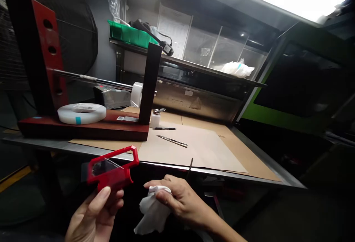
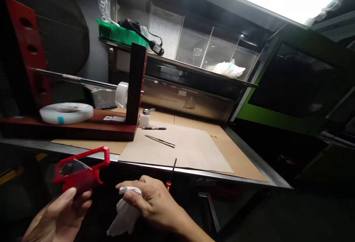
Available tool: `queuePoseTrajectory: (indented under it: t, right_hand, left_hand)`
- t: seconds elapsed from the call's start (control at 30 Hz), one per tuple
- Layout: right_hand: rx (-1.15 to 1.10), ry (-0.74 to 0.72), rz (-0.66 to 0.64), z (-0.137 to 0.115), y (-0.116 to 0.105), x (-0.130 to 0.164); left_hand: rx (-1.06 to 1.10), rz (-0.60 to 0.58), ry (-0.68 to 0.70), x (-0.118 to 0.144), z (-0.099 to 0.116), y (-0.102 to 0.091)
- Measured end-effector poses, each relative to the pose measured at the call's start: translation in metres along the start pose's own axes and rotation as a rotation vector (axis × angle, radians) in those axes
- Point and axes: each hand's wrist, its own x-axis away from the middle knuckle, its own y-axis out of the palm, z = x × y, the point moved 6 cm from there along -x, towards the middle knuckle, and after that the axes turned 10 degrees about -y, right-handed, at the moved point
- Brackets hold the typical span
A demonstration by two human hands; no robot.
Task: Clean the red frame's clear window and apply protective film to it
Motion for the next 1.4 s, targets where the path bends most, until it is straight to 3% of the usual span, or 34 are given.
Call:
queuePoseTrajectory:
  t: [0.1, 0.2, 0.33, 0.43, 0.57, 0.7, 0.8, 0.97, 1.1, 1.4]
  right_hand:
    - [-0.26, 0.04, 0.083, 0.003, 0.01, -0.006]
    - [-0.372, 0.033, 0.062, 0.004, 0.02, -0.009]
    - [-0.344, 0.007, 0.027, 0.006, 0.024, -0.009]
    - [-0.204, 0.0, 0.129, 0.007, 0.017, -0.011]
    - [-0.158, -0.126, 0.218, -0.002, 0.01, -0.015]
    - [-0.176, -0.138, 0.249, -0.003, 0.005, -0.014]
    - [-0.281, -0.127, 0.252, -0.002, 0.004, -0.011]
    - [-0.506, -0.086, 0.225, 0.001, 0.008, -0.01]
    - [-0.51, -0.041, 0.256, 0.009, 0.016, -0.012]
    - [-0.705, 0.024, 0.341, 0.015, 0.04, -0.017]
  left_hand:
    - [0.047, -0.065, -0.024, -0.002, -0.003, 0.002]
    - [0.086, -0.076, -0.018, -0.005, -0.002, 0.002]
    - [0.1, -0.077, -0.017, -0.01, -0.001, -0.003]
    - [0.096, -0.066, -0.028, -0.013, -0.004, -0.009]
    - [0.078, -0.028, -0.039, -0.014, -0.008, -0.012]
    - [0.047, -0.114, -0.036, -0.011, -0.009, -0.001]
    - [0.039, -0.211, -0.061, -0.007, -0.01, 0.008]
    - [0.008, -0.245, -0.118, 0.0, -0.015, 0.014]
    - [-0.048, -0.292, -0.143, 0.008, -0.02, 0.022]
    - [-0.161, -0.214, -0.163, 0.009, -0.023, 0.015]
